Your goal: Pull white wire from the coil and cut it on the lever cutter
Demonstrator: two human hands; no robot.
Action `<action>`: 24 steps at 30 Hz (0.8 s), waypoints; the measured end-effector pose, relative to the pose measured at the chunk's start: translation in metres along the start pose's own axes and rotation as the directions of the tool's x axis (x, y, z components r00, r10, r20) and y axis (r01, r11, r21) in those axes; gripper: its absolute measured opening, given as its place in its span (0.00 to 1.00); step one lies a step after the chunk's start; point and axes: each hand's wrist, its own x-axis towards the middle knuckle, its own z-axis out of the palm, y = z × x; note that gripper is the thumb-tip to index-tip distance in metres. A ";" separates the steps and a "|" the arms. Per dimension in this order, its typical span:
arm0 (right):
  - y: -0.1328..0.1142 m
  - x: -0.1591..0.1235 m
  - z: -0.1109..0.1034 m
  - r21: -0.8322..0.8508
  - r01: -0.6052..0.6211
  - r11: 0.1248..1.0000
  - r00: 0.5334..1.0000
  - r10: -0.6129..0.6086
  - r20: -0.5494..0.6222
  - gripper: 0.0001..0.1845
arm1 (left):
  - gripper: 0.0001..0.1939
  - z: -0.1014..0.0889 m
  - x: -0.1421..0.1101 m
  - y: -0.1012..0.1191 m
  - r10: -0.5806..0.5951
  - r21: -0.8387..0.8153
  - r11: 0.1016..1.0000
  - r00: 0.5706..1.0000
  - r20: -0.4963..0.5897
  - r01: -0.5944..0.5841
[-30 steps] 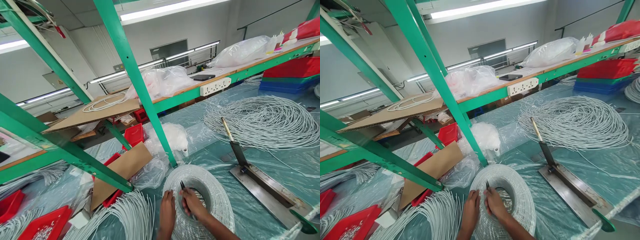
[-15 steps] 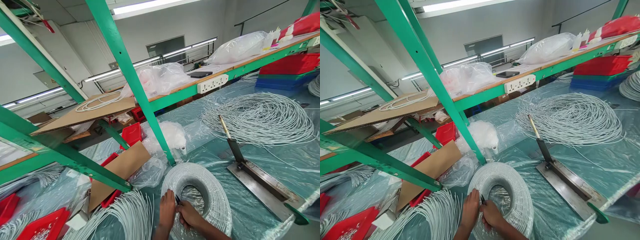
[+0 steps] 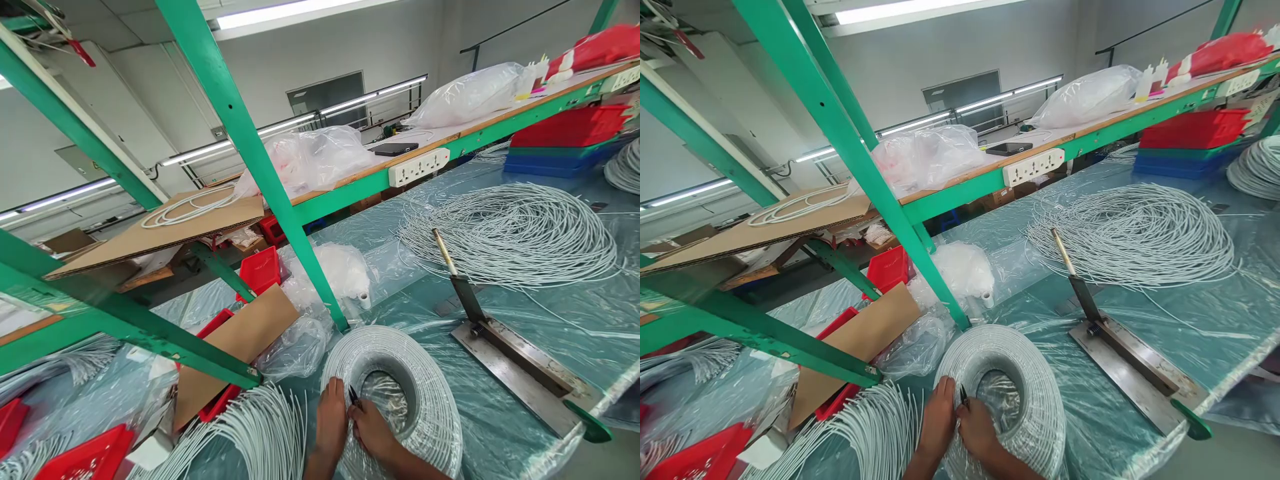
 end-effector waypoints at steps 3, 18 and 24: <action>0.007 0.004 0.005 -0.057 0.079 0.995 0.990 -0.085 -0.109 0.09 | 0.20 -0.001 0.000 0.000 -0.005 -0.007 1.000 1.000 0.022 0.006; -0.005 -0.006 0.010 -0.005 0.214 0.977 0.941 -0.208 -0.266 0.11 | 0.20 0.002 0.001 0.005 -0.032 -0.082 0.996 0.998 0.046 0.036; -0.007 -0.008 0.009 0.002 0.253 0.967 0.934 -0.244 -0.262 0.13 | 0.18 0.005 0.005 0.003 -0.030 -0.144 0.989 0.999 0.030 0.034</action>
